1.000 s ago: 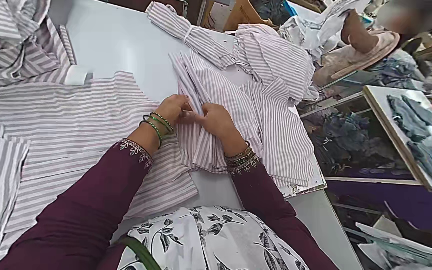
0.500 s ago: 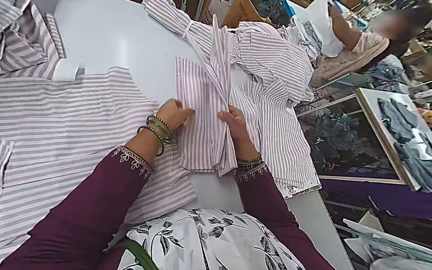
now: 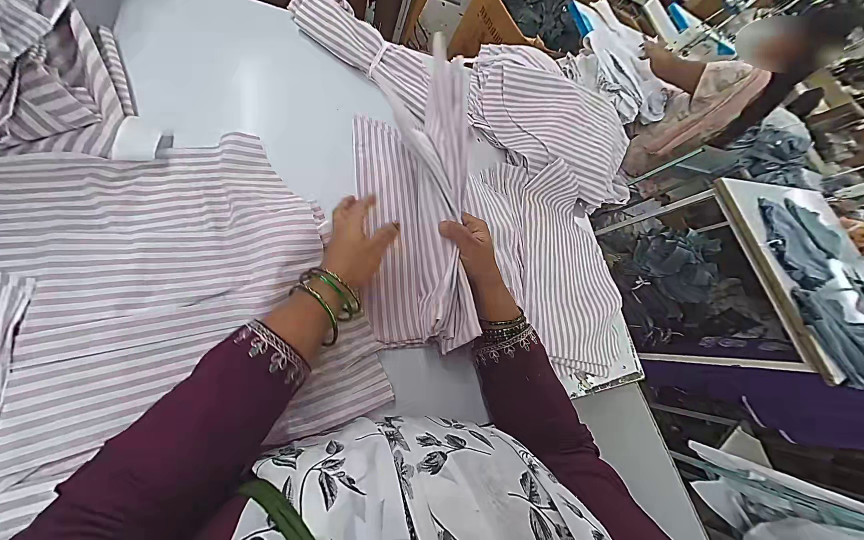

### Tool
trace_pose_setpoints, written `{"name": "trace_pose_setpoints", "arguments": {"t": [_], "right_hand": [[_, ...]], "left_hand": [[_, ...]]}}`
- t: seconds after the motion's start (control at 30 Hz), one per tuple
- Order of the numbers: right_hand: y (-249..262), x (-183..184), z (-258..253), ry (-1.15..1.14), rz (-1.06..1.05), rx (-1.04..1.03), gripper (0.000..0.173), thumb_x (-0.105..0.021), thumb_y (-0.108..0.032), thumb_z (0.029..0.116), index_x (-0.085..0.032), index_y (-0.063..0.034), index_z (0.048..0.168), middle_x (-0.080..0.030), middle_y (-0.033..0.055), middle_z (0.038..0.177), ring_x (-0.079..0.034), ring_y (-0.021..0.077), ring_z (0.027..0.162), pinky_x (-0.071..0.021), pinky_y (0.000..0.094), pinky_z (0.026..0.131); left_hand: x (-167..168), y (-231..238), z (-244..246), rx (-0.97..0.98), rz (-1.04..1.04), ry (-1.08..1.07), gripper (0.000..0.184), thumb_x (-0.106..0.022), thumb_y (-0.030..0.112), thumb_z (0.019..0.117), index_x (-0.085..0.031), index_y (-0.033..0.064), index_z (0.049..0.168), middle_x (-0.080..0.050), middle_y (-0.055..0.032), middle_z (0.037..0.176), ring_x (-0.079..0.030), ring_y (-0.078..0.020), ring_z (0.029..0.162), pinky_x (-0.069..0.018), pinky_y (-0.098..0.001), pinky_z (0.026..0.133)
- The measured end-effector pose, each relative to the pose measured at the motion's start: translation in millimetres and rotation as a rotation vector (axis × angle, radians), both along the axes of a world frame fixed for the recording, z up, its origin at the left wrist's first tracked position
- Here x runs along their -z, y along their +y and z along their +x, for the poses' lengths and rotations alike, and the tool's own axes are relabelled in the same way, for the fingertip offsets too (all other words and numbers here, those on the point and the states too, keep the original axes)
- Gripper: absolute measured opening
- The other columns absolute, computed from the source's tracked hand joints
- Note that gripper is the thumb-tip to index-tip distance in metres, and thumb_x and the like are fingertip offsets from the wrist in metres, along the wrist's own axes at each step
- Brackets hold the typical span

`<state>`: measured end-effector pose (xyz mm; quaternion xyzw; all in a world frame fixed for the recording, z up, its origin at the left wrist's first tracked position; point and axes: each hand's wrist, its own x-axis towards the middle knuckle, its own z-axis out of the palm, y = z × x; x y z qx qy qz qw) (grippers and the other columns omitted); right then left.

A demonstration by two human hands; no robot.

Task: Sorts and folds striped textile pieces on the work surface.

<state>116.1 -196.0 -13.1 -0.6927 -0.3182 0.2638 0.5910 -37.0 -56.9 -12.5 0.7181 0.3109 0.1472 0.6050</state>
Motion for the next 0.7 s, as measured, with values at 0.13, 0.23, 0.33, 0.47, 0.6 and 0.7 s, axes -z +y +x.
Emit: {"name": "trace_pose_setpoints", "arguments": {"t": [0.13,0.23,0.33,0.47,0.6,0.7], "right_hand": [[1,-3,3,0.055,0.069,0.054,0.018,-0.051,-0.013,0.1020,-0.068,-0.0161,0.096,-0.066,-0.0085,0.069,-0.061,-0.0037,0.056,-0.0525,0.0147,0.054],[17,1,5,-0.168,-0.223,0.035,0.025,-0.057,-0.029,0.1014,-0.062,-0.0136,0.082,-0.054,-0.0033,0.060,-0.049,0.0047,0.049,-0.0426,0.0250,0.048],[27,-11,-5,-0.346,-0.485,0.027,0.051,-0.050,-0.050,0.1033,-0.056,-0.0090,0.074,-0.046,0.0066,0.058,-0.045,0.0198,0.049,-0.0363,0.0415,0.048],[28,-26,-18,-0.407,-0.625,0.003,0.062,-0.047,-0.065,0.0999,-0.059,-0.0071,0.079,-0.053,0.0122,0.065,-0.053,0.0279,0.057,-0.0416,0.0486,0.052],[28,-40,-31,-0.458,-0.719,-0.044,0.060,-0.062,-0.062,0.0936,-0.065,-0.0019,0.095,-0.063,0.0209,0.085,-0.063,0.0386,0.078,-0.0483,0.0582,0.062],[30,-34,-25,-0.457,-0.663,-0.070,0.038,-0.062,-0.040,0.0980,-0.063,-0.0029,0.087,-0.060,0.0182,0.076,-0.060,0.0348,0.068,-0.0449,0.0541,0.057]], "left_hand": [[0,26,10,-0.077,-0.191,0.104,0.052,-0.065,0.020,0.1006,-0.045,-0.0008,0.145,-0.067,-0.0203,0.113,-0.066,-0.0249,0.087,-0.0554,-0.0431,0.078],[-16,20,13,0.056,-0.132,0.228,0.021,-0.055,0.019,0.1069,-0.061,-0.0013,0.105,-0.061,-0.0102,0.081,-0.058,-0.0155,0.067,-0.0511,-0.0340,0.067],[-13,10,13,0.138,-0.094,0.155,0.020,-0.049,0.016,0.1090,-0.060,0.0003,0.115,-0.064,-0.0140,0.099,-0.063,-0.0215,0.082,-0.0544,-0.0428,0.076],[-3,3,13,0.087,-0.147,0.120,0.028,-0.054,0.015,0.1066,-0.052,0.0021,0.131,-0.061,-0.0182,0.122,-0.066,-0.0263,0.095,-0.0551,-0.0476,0.083],[9,-5,14,0.039,0.004,0.150,0.056,-0.072,0.011,0.0960,-0.042,-0.0010,0.142,-0.063,-0.0227,0.124,-0.068,-0.0334,0.099,-0.0543,-0.0536,0.089],[13,-3,15,0.018,0.001,0.149,0.076,-0.077,0.015,0.0927,-0.031,0.0028,0.152,-0.066,-0.0230,0.121,-0.069,-0.0358,0.102,-0.0544,-0.0556,0.092]]}}
